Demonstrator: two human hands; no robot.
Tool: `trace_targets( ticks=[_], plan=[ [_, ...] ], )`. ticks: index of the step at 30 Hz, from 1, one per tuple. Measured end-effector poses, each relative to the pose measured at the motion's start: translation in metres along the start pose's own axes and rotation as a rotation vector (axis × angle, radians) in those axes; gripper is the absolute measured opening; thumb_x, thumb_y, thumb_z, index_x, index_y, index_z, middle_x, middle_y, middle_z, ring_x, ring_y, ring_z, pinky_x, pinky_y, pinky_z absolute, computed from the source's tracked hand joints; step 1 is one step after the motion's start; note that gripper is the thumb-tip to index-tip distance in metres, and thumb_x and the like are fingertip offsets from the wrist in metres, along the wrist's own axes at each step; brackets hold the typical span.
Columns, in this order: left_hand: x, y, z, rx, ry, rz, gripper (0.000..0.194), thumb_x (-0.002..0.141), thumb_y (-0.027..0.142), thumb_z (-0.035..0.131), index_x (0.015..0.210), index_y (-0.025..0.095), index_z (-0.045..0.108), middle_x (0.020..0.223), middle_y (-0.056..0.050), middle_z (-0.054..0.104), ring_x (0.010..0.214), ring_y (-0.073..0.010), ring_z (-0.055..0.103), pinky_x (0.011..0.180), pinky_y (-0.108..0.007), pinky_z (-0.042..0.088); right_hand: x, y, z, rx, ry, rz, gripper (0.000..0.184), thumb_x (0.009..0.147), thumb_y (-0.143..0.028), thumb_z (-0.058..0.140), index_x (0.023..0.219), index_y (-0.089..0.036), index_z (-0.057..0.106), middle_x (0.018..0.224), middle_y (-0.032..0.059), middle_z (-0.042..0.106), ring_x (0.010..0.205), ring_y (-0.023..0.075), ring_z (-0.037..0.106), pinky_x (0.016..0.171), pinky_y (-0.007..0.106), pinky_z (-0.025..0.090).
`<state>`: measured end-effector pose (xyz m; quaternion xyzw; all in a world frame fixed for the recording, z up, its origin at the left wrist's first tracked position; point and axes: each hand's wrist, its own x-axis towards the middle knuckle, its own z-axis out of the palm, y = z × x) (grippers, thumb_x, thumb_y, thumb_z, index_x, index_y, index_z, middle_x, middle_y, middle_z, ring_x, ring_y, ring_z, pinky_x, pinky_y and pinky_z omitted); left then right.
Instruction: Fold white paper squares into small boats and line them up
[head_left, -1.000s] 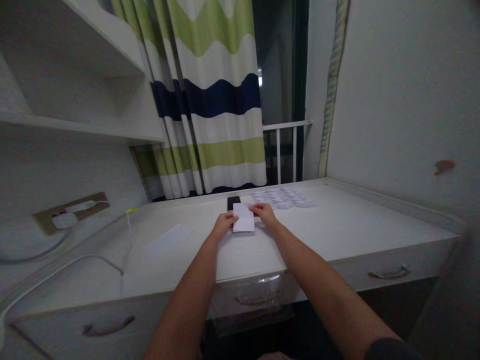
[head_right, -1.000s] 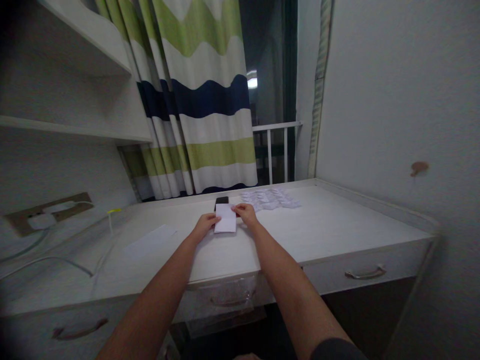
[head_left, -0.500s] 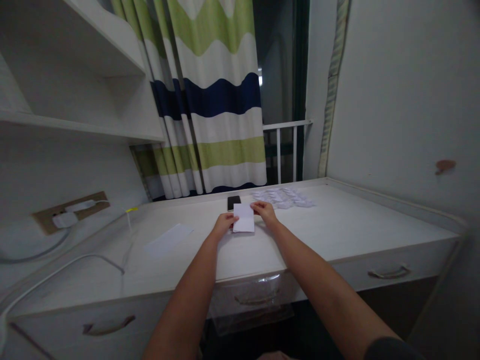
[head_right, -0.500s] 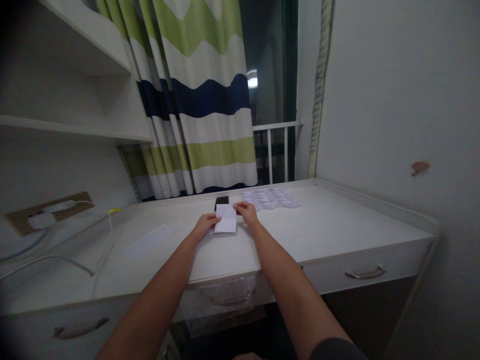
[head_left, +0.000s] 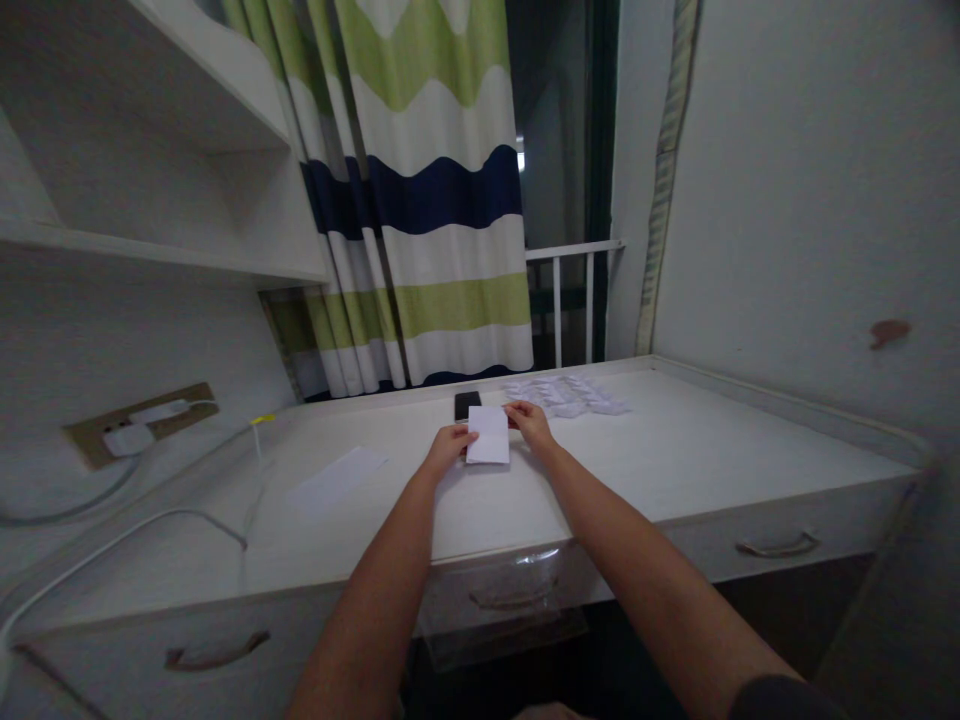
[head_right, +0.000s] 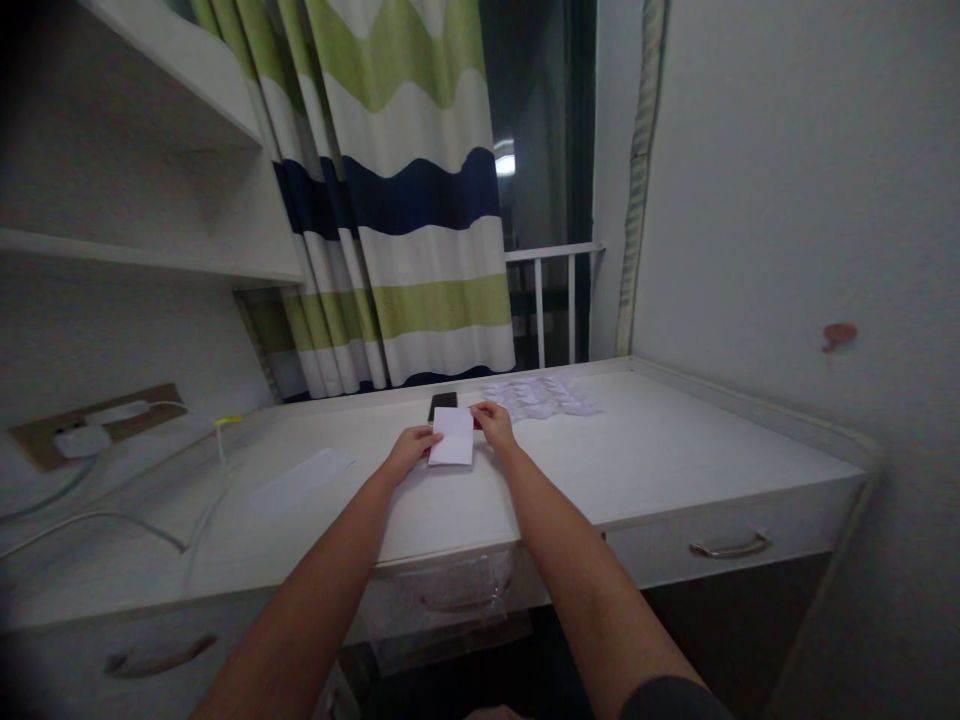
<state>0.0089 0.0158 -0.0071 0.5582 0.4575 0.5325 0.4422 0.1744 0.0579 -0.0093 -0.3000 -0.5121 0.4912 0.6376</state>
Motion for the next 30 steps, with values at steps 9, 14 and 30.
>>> trace_targets(
  ticks=[9, 14, 30],
  plan=[
    [0.003, 0.000, -0.005, -0.064, 0.139, 0.100, 0.028, 0.048, 0.032, 0.070, 0.063, 0.012, 0.059, 0.057, -0.001, 0.059, 0.053, -0.0123, 0.053, 0.051, -0.024, 0.043, -0.011, -0.005, 0.006, -0.047, -0.207, 0.248, 0.018, 0.050, -0.015, 0.069, 0.063, -0.014, 0.056, 0.053, -0.0021, 0.057, 0.048, 0.0092, 0.053, 0.052, 0.024, 0.046],
    [-0.002, 0.006, -0.001, -0.120, 0.120, 0.082, 0.033, 0.049, 0.033, 0.070, 0.074, 0.013, 0.060, 0.062, -0.002, 0.061, 0.056, -0.0136, 0.056, 0.053, -0.025, 0.044, -0.009, -0.006, 0.006, -0.011, -0.193, 0.228, 0.019, 0.050, -0.016, 0.068, 0.064, -0.015, 0.056, 0.052, -0.0039, 0.056, 0.047, 0.0080, 0.051, 0.051, 0.022, 0.044],
    [-0.008, 0.012, -0.001, -0.244, -0.070, 0.029, 0.024, 0.053, 0.019, 0.059, 0.075, 0.013, 0.066, 0.072, -0.005, 0.063, 0.062, -0.0121, 0.056, 0.056, -0.022, 0.041, -0.018, -0.017, 0.008, -0.010, -0.208, 0.210, 0.012, 0.055, -0.016, 0.057, 0.064, -0.017, 0.064, 0.059, -0.0011, 0.061, 0.054, 0.0093, 0.054, 0.051, 0.020, 0.041]
  ],
)
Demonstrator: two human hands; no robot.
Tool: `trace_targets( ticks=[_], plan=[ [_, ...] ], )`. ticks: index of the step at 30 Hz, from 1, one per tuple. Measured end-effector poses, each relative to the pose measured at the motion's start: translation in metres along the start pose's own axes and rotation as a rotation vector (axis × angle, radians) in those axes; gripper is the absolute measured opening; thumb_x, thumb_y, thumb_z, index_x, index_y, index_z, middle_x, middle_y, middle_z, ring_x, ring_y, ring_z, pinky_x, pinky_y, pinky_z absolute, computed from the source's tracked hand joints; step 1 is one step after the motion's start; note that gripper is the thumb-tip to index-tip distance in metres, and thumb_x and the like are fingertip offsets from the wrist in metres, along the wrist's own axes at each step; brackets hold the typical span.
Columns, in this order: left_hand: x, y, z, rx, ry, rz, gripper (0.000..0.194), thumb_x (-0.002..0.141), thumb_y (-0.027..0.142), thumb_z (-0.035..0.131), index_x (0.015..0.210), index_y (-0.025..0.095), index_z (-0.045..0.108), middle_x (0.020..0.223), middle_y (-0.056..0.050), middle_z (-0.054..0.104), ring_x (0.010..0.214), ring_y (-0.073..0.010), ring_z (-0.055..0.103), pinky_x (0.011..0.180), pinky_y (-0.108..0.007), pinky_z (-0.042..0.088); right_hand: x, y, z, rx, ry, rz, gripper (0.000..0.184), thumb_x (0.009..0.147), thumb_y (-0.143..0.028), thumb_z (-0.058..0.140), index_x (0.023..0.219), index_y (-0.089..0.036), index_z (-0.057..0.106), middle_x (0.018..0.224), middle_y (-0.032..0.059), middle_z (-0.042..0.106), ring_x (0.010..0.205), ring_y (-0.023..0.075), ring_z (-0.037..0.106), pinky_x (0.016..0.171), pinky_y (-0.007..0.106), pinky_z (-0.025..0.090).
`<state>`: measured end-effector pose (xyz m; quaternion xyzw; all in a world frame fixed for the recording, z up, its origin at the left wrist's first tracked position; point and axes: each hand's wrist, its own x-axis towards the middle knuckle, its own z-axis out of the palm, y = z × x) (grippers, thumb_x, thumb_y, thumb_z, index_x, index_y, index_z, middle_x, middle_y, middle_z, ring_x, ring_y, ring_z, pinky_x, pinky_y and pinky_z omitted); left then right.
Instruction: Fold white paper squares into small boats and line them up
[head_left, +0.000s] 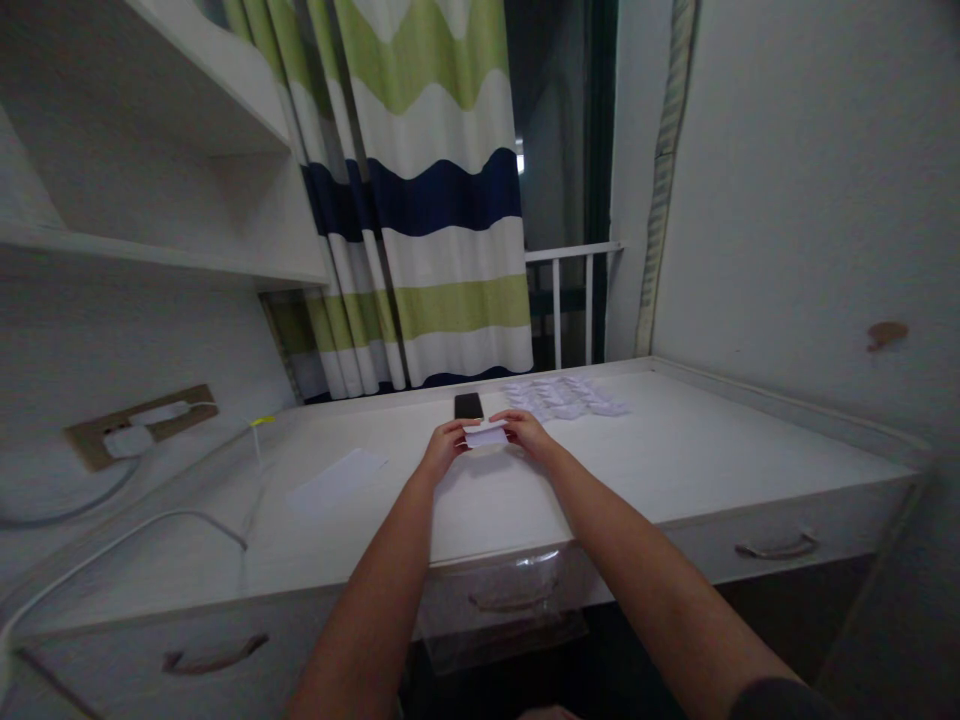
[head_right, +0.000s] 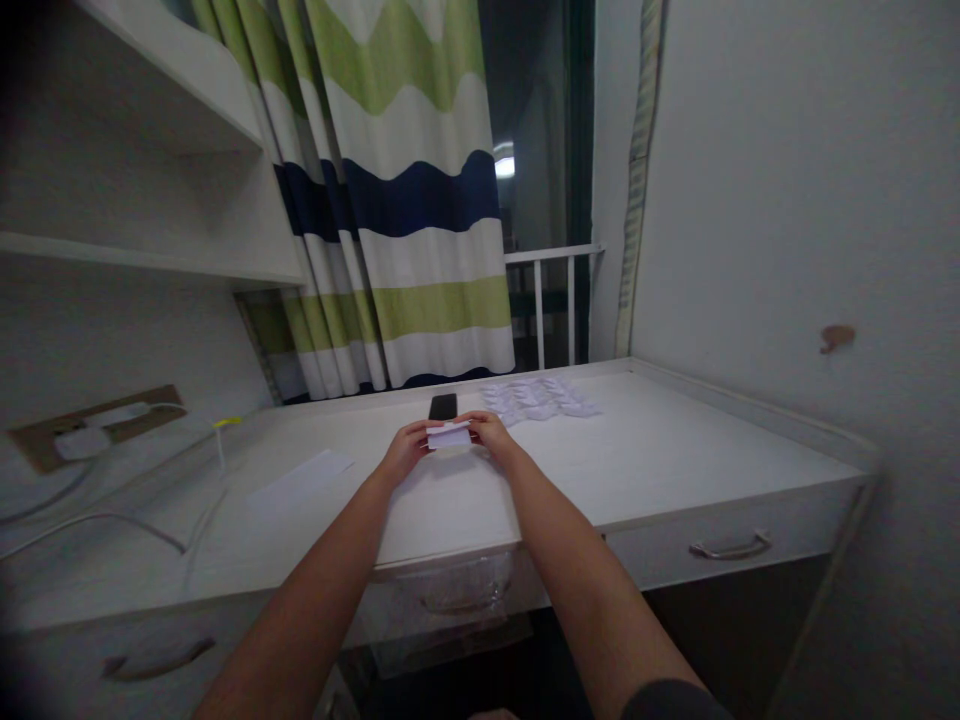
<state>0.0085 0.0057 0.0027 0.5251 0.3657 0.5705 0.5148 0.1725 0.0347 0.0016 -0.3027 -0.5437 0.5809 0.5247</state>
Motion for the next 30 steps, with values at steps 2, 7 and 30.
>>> trace_targets(
  ticks=[2, 7, 30],
  plan=[
    [-0.001, 0.000, 0.000, -0.001, -0.020, -0.004, 0.021, 0.053, 0.018, 0.058, 0.072, 0.013, 0.066, 0.070, -0.005, 0.063, 0.061, -0.0114, 0.055, 0.055, -0.021, 0.040, -0.001, -0.001, 0.001, 0.008, 0.009, 0.014, 0.009, 0.055, -0.015, 0.055, 0.060, -0.017, 0.063, 0.058, -0.0013, 0.060, 0.053, 0.0092, 0.054, 0.051, 0.020, 0.041],
    [-0.002, 0.002, 0.001, 0.017, 0.016, 0.021, 0.018, 0.055, 0.025, 0.057, 0.066, 0.013, 0.065, 0.075, -0.006, 0.063, 0.063, -0.0118, 0.053, 0.054, -0.022, 0.040, -0.002, -0.001, 0.001, -0.024, -0.007, 0.032, 0.014, 0.058, -0.013, 0.051, 0.060, -0.017, 0.063, 0.061, -0.0015, 0.060, 0.055, 0.0082, 0.054, 0.054, 0.020, 0.041],
    [0.007, -0.011, 0.000, 0.368, 0.049, 0.043, 0.025, 0.051, 0.022, 0.068, 0.073, 0.014, 0.059, 0.056, 0.001, 0.055, 0.050, -0.0102, 0.049, 0.046, -0.020, 0.034, 0.009, 0.012, -0.004, -0.257, -0.120, -0.080, 0.018, 0.054, -0.029, 0.068, 0.060, -0.012, 0.064, 0.049, -0.0012, 0.056, 0.041, 0.0066, 0.047, 0.041, 0.019, 0.038]
  ],
)
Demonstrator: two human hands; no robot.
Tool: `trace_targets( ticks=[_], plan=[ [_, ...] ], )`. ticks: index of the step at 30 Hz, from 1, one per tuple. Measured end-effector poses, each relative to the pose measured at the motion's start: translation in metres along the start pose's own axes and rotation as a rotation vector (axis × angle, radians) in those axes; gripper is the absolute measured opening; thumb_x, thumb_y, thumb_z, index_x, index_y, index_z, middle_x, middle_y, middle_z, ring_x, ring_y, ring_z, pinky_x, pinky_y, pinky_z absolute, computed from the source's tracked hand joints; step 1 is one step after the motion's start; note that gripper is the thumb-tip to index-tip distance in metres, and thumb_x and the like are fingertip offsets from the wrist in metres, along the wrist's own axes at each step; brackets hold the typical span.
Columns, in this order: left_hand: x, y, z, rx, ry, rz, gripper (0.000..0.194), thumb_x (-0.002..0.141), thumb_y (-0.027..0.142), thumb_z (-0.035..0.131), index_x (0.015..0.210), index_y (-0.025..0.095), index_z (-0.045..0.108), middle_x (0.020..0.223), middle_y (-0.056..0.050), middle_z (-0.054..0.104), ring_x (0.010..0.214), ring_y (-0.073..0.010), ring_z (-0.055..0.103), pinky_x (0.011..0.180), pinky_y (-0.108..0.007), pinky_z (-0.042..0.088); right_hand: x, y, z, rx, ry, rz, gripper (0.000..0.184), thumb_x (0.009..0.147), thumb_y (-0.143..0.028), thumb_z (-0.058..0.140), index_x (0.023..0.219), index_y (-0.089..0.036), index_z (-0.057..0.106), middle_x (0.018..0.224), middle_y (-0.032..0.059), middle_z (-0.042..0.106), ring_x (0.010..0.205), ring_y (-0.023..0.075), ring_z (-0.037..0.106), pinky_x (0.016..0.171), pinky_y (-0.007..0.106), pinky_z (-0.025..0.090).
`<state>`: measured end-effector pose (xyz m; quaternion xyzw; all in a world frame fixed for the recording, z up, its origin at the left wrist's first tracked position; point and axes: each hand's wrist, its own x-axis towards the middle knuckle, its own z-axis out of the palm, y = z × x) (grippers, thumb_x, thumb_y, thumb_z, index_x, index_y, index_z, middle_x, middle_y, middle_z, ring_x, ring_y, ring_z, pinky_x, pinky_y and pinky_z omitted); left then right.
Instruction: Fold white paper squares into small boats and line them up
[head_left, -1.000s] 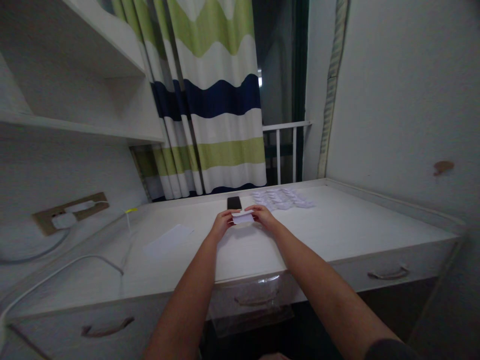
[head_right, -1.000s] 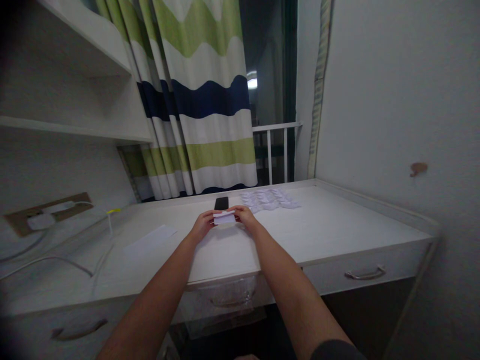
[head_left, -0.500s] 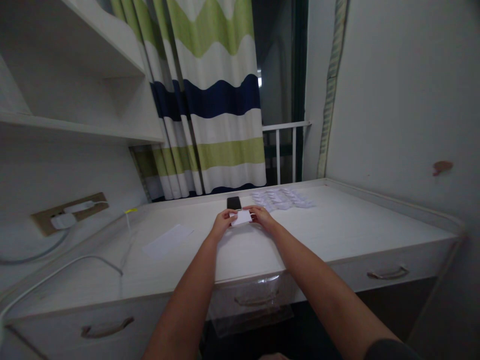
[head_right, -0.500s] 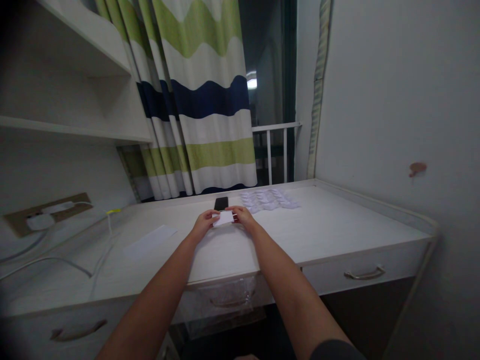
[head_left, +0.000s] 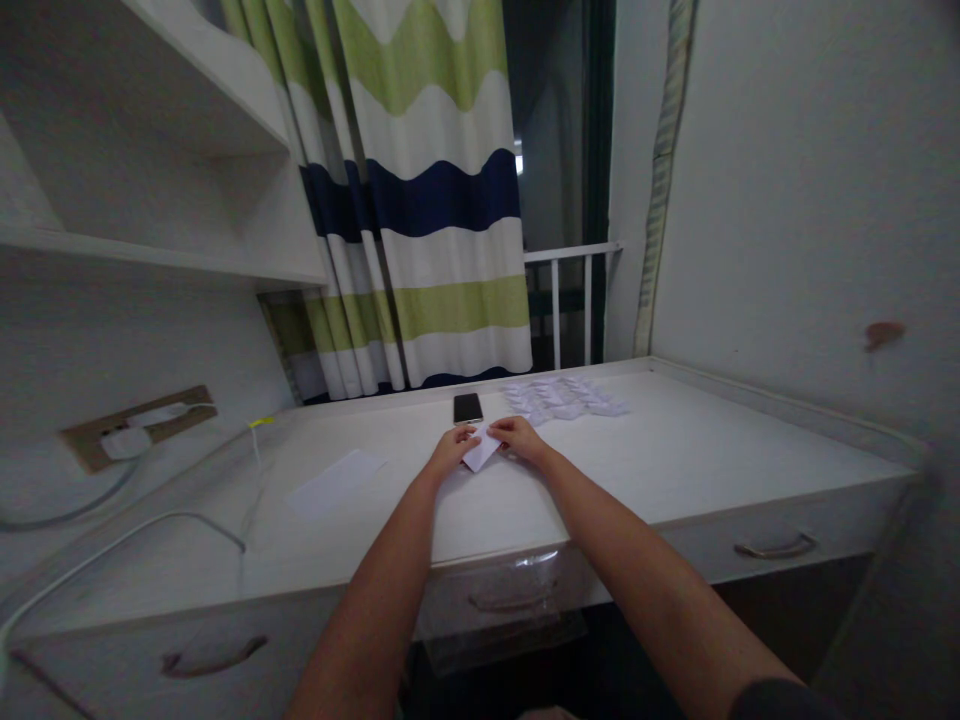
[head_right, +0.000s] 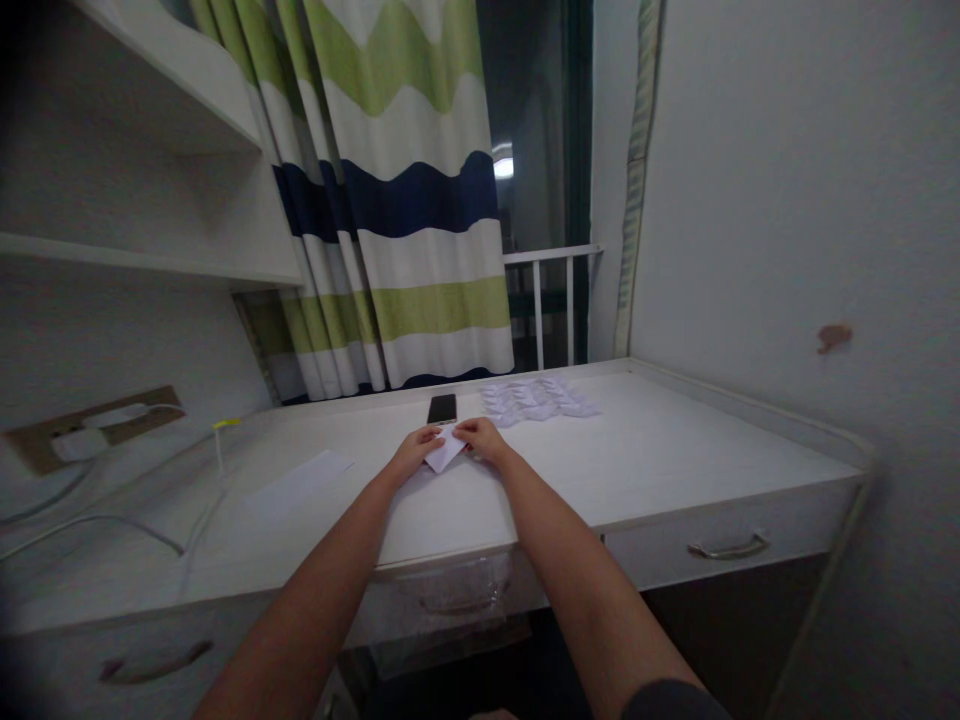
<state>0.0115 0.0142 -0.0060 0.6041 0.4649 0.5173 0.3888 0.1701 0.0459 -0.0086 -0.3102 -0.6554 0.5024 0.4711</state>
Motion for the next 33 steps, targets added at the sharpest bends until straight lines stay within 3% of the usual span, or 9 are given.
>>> trace_targets(
  ticks=[3, 7, 11, 16, 21, 33],
  plan=[
    [0.0019, -0.0025, 0.0008, 0.012, -0.020, 0.035, 0.021, 0.051, 0.026, 0.070, 0.062, 0.014, 0.057, 0.056, 0.000, 0.057, 0.052, -0.0109, 0.050, 0.049, -0.021, 0.035, 0.0003, 0.0003, 0.0007, -0.041, -0.010, -0.035, 0.020, 0.055, -0.029, 0.067, 0.066, -0.012, 0.066, 0.051, -0.0010, 0.058, 0.043, 0.0072, 0.048, 0.042, 0.019, 0.038],
    [0.0029, -0.0022, -0.0014, -0.017, 0.032, 0.087, 0.026, 0.052, 0.031, 0.070, 0.065, 0.014, 0.055, 0.062, -0.001, 0.061, 0.057, -0.0123, 0.054, 0.052, -0.021, 0.037, 0.0010, -0.0001, 0.0001, 0.002, 0.022, -0.009, 0.027, 0.051, -0.028, 0.070, 0.074, -0.013, 0.065, 0.053, -0.0005, 0.059, 0.045, 0.0084, 0.052, 0.045, 0.020, 0.041],
    [0.0024, -0.0014, -0.0021, -0.061, 0.046, 0.065, 0.028, 0.055, 0.031, 0.068, 0.071, 0.016, 0.052, 0.062, -0.001, 0.061, 0.055, -0.0125, 0.055, 0.052, -0.022, 0.039, 0.0001, -0.0023, -0.0015, 0.047, 0.048, -0.024, 0.026, 0.052, -0.030, 0.070, 0.070, -0.013, 0.064, 0.057, 0.0019, 0.062, 0.052, 0.0106, 0.056, 0.049, 0.021, 0.042],
    [-0.0008, 0.0002, 0.0018, -0.103, -0.031, -0.037, 0.028, 0.055, 0.023, 0.068, 0.077, 0.015, 0.052, 0.067, -0.003, 0.063, 0.060, -0.0148, 0.059, 0.055, -0.026, 0.045, 0.0002, -0.0042, -0.0022, 0.042, 0.115, -0.045, 0.022, 0.051, -0.032, 0.070, 0.064, -0.015, 0.064, 0.059, 0.0015, 0.062, 0.052, 0.0092, 0.053, 0.048, 0.020, 0.040],
    [-0.0030, 0.0022, 0.0028, -0.120, -0.062, -0.031, 0.031, 0.056, 0.020, 0.068, 0.084, 0.013, 0.055, 0.072, -0.005, 0.065, 0.063, -0.0156, 0.060, 0.056, -0.027, 0.047, 0.0009, -0.0037, -0.0020, 0.017, 0.126, -0.070, 0.022, 0.053, -0.033, 0.068, 0.065, -0.015, 0.065, 0.060, 0.0014, 0.062, 0.051, 0.0085, 0.050, 0.047, 0.020, 0.038],
    [-0.0026, 0.0027, 0.0022, -0.080, -0.053, -0.004, 0.036, 0.056, 0.036, 0.069, 0.081, 0.011, 0.060, 0.075, -0.007, 0.064, 0.063, -0.0156, 0.059, 0.053, -0.026, 0.047, 0.0005, -0.0055, -0.0025, 0.004, 0.109, -0.064, 0.019, 0.054, -0.032, 0.066, 0.063, -0.016, 0.064, 0.059, 0.0002, 0.059, 0.053, 0.0097, 0.049, 0.048, 0.021, 0.035]
  ],
)
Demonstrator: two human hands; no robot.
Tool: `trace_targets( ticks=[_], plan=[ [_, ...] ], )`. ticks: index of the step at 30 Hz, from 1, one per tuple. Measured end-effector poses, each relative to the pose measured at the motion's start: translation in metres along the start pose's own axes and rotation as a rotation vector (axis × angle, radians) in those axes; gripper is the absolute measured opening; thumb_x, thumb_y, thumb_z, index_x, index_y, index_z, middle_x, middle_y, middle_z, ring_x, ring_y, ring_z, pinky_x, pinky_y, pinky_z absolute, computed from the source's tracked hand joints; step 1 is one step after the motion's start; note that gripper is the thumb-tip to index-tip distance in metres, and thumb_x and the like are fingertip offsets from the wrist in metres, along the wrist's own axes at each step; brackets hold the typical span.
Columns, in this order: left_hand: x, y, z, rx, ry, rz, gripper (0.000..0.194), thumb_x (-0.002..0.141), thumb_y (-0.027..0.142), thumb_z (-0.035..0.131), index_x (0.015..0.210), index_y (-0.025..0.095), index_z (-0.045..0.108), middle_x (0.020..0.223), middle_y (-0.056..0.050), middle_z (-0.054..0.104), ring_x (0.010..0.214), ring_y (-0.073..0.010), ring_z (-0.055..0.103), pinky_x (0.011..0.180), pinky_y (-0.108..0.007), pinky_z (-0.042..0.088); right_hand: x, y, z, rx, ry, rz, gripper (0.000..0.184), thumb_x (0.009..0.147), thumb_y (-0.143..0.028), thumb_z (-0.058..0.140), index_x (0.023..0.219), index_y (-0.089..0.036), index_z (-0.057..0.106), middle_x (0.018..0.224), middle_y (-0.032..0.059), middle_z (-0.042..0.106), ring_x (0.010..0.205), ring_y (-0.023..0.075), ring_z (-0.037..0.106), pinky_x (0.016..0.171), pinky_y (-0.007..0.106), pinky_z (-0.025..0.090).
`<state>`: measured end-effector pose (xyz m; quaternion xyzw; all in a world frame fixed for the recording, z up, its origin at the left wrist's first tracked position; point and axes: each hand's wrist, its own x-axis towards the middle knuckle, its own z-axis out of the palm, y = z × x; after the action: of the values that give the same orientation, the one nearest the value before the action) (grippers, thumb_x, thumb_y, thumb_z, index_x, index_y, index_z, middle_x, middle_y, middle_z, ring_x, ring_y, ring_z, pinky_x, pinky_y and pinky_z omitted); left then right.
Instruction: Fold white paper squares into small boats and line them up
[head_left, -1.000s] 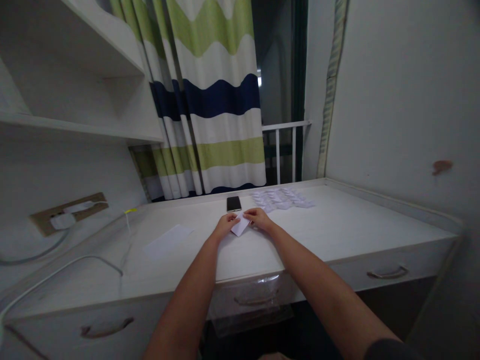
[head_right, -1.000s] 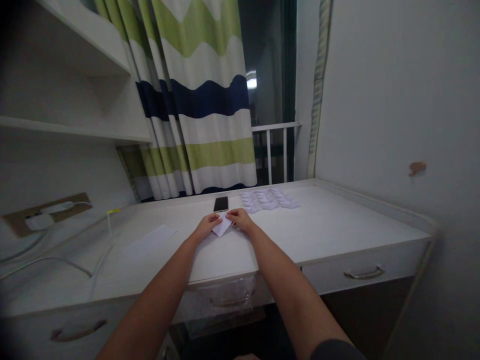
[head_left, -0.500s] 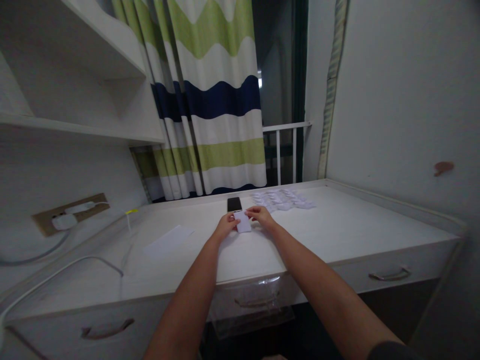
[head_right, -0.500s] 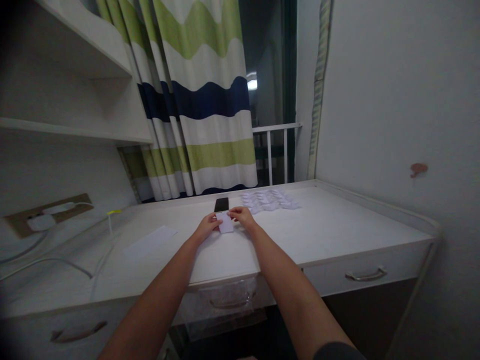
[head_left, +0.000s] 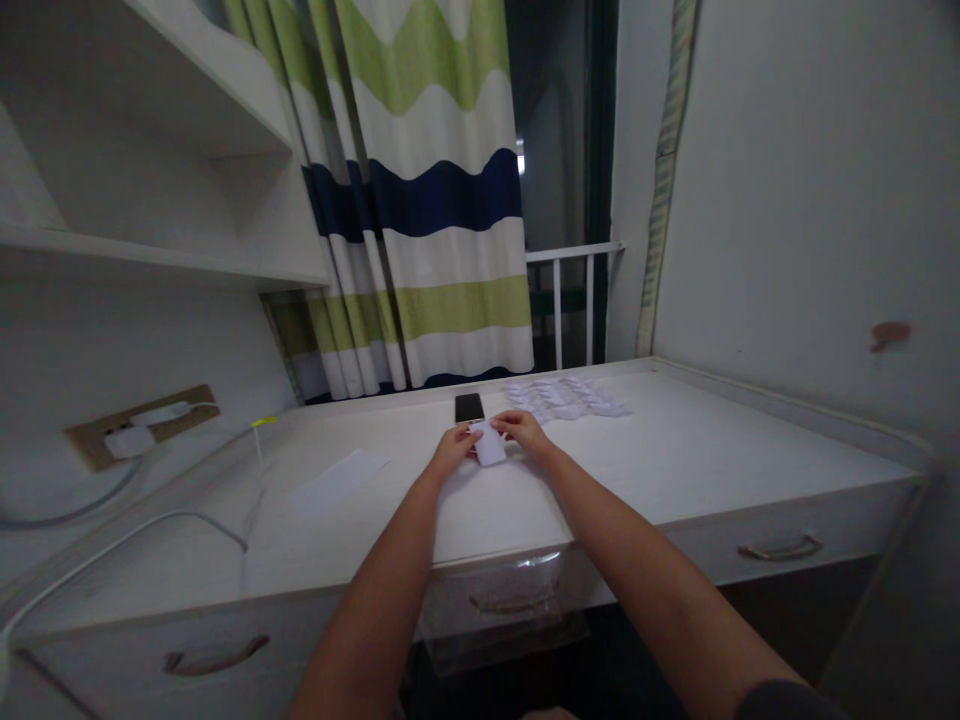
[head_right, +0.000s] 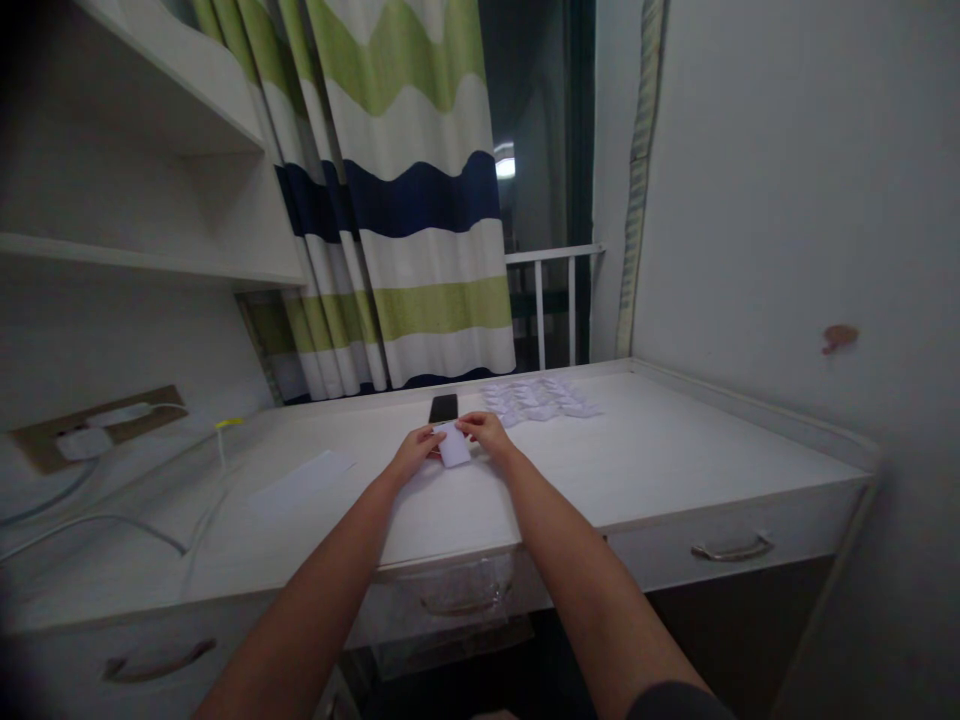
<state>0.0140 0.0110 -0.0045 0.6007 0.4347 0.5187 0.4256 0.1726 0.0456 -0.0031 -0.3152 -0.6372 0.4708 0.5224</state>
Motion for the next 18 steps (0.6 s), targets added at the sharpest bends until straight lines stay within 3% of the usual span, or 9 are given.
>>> trace_targets(
  ticks=[5, 18],
  plan=[
    [0.0036, -0.0037, -0.0018, 0.007, 0.023, 0.041, 0.039, 0.056, 0.045, 0.067, 0.075, 0.011, 0.061, 0.071, -0.005, 0.063, 0.062, -0.0152, 0.058, 0.057, -0.028, 0.048, -0.0003, 0.0013, 0.0000, 0.007, -0.013, -0.008, 0.019, 0.056, -0.034, 0.065, 0.064, -0.017, 0.063, 0.060, -0.0004, 0.059, 0.056, 0.0104, 0.050, 0.051, 0.022, 0.036],
    [0.0027, -0.0040, -0.0025, 0.025, 0.012, 0.032, 0.041, 0.058, 0.047, 0.065, 0.078, 0.011, 0.061, 0.071, -0.005, 0.063, 0.062, -0.0152, 0.058, 0.055, -0.027, 0.048, 0.0010, 0.0030, 0.0001, 0.036, 0.001, 0.034, 0.021, 0.054, -0.035, 0.067, 0.064, -0.016, 0.065, 0.063, 0.0012, 0.061, 0.059, 0.0109, 0.052, 0.054, 0.023, 0.037]
  ],
)
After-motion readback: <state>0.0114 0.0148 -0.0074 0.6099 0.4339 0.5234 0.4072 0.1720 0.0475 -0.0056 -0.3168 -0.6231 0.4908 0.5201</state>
